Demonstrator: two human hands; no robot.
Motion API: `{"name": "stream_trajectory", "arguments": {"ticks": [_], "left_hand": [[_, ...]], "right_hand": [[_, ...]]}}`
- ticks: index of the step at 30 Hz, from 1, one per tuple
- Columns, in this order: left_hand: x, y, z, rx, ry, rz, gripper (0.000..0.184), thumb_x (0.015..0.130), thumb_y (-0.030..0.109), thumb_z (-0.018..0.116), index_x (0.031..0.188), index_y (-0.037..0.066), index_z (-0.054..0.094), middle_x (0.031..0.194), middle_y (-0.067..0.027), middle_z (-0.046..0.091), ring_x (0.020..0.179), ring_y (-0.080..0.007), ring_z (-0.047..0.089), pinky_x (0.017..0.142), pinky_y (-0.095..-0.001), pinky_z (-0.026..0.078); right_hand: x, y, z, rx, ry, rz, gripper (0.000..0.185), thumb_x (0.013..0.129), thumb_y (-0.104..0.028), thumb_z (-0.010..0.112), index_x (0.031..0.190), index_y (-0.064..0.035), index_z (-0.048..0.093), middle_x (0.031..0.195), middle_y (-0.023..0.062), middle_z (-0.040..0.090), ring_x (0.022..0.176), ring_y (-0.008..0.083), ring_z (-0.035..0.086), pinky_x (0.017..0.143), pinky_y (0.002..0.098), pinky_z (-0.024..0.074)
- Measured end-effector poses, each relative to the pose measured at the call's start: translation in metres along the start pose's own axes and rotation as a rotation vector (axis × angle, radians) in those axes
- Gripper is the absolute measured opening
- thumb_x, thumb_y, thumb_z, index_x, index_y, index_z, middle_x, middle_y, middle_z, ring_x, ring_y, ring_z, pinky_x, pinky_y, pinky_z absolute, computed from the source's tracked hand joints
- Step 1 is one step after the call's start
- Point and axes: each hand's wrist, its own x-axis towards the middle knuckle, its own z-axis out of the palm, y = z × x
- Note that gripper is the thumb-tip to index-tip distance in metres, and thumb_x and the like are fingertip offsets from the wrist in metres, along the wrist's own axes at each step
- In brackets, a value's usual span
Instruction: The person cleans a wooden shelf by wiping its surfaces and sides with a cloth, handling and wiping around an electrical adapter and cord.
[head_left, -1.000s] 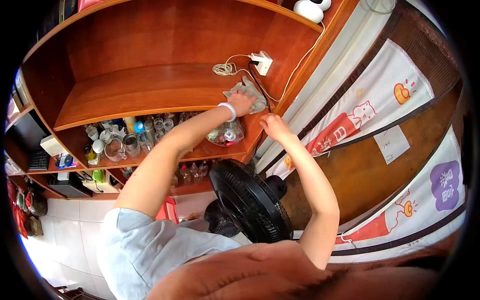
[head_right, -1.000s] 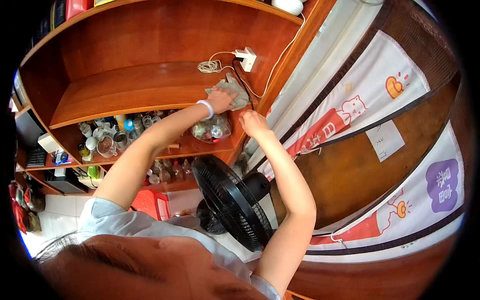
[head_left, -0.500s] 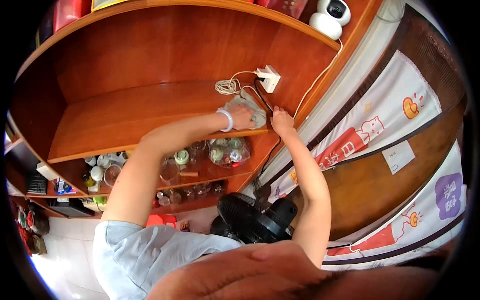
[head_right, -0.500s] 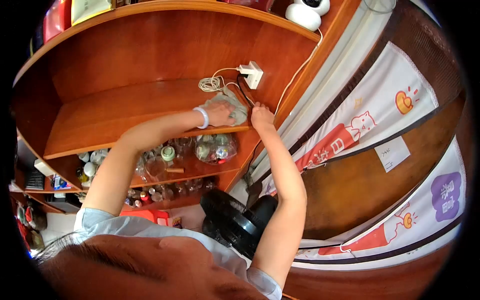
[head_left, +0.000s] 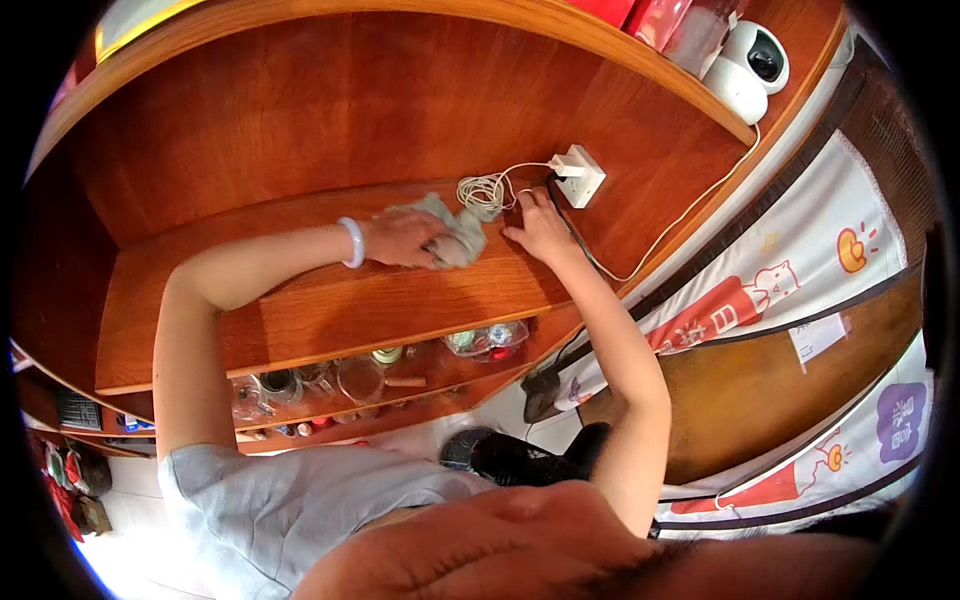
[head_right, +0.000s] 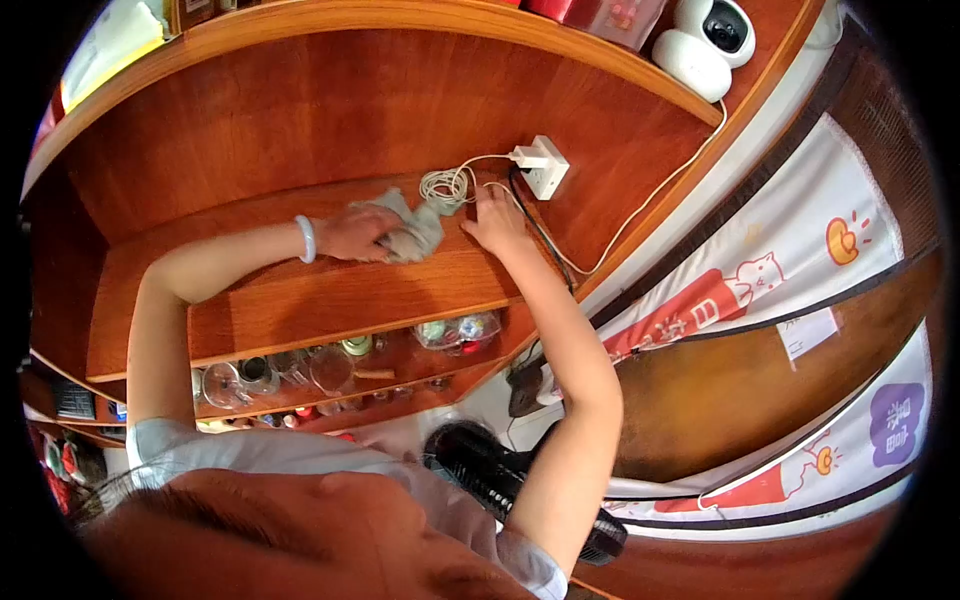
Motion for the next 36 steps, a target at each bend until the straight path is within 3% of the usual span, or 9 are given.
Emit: {"name": "stream_trajectory", "arguments": {"ticks": [5,7,8,13,15,16,21,32,36], "left_hand": [[-0.039,-0.052,-0.002,0.246,0.342,-0.115,0.047,0.079,0.029,0.056,0.11,-0.004,0.048,0.107,-0.0212,0.053,0.098,-0.0295,0.053,0.083,-0.0391,0.041],[-0.051,-0.046,-0.023,-0.27,0.399,-0.495,0.045,0.079,0.031,0.056,0.102,-0.007,0.051,0.082,-0.0189,0.061,0.076,-0.0261,0.059,0.071,-0.0377,0.046],[-0.052,-0.072,-0.011,-0.323,0.581,-0.39,0.048,0.078,0.035,0.057,0.096,-0.009,0.052,0.063,-0.0158,0.059,0.061,-0.0235,0.058,0.062,-0.0362,0.047],[-0.057,-0.046,-0.039,-0.36,0.643,-0.639,0.048,0.078,0.037,0.056,0.09,-0.01,0.051,0.072,-0.0231,0.059,0.069,-0.0313,0.058,0.068,-0.0401,0.046],[-0.045,-0.066,-0.023,-0.129,0.598,-0.447,0.052,0.078,0.038,0.056,0.096,-0.01,0.049,0.075,-0.0236,0.06,0.072,-0.0353,0.059,0.07,-0.0421,0.046],[-0.042,-0.058,-0.031,-0.266,0.243,-0.536,0.054,0.079,0.039,0.055,0.102,-0.01,0.047,0.09,-0.0253,0.058,0.084,-0.0374,0.056,0.077,-0.0428,0.044],[-0.016,-0.059,0.016,0.169,0.39,-0.403,0.048,0.084,0.035,0.05,0.105,-0.008,0.046,0.109,-0.0257,0.046,0.099,-0.0377,0.045,0.086,-0.0421,0.036],[-0.018,-0.057,0.014,0.146,0.381,-0.399,0.049,0.084,0.036,0.05,0.107,-0.007,0.044,0.109,-0.0233,0.047,0.1,-0.0357,0.045,0.087,-0.0413,0.035],[-0.017,-0.059,0.019,0.172,0.421,-0.402,0.048,0.085,0.037,0.05,0.106,-0.006,0.044,0.109,-0.0228,0.047,0.101,-0.035,0.044,0.088,-0.0407,0.034]], "right_hand": [[0.06,0.005,0.045,0.103,-0.083,0.035,0.063,0.071,-0.033,0.068,0.124,-0.0103,0.043,0.136,0.0197,0.027,0.122,0.0378,0.031,0.098,0.0415,0.0341],[0.072,0.01,0.058,0.157,-0.104,0.043,0.056,0.072,-0.033,0.067,0.12,-0.0101,0.049,0.135,0.0197,0.029,0.121,0.0378,0.032,0.097,0.0412,0.0346],[0.075,0.018,0.059,0.176,-0.028,-0.014,0.047,0.074,-0.031,0.066,0.111,-0.0074,0.053,0.132,0.0196,0.033,0.119,0.0383,0.035,0.096,0.0411,0.0356],[0.064,0.024,0.028,0.418,0.497,-0.2,0.021,0.084,-0.017,0.056,0.085,0.004,0.055,0.106,0.0179,0.055,0.098,0.0328,0.052,0.083,0.0363,0.0427],[0.052,0.025,0.014,0.406,0.471,-0.156,0.016,0.084,-0.013,0.056,0.085,0.003,0.054,0.103,0.0149,0.057,0.095,0.0319,0.053,0.079,0.0372,0.0435],[0.047,0.03,0.017,0.377,0.46,-0.2,0.017,0.081,-0.013,0.059,0.086,0.0022,0.055,0.1,0.0144,0.058,0.094,0.0327,0.053,0.079,0.0381,0.0435],[0.017,0.021,0.02,0.232,0.421,-0.362,0.021,0.072,-0.015,0.067,0.085,0.0008,0.06,0.091,0.0147,0.06,0.093,0.0311,0.052,0.079,0.0401,0.0428],[0.035,0.011,0.01,0.292,-0.206,-0.058,0.068,0.068,-0.049,0.063,0.116,-0.0025,0.053,0.12,0.0204,0.05,0.114,0.0329,0.045,0.091,0.0375,0.0384],[0.046,0.02,-0.001,0.745,-0.374,0.094,0.039,0.07,-0.027,0.069,0.095,0.0018,0.063,0.078,0.0093,0.063,0.069,0.0137,0.057,0.065,0.0239,0.0436]]}}
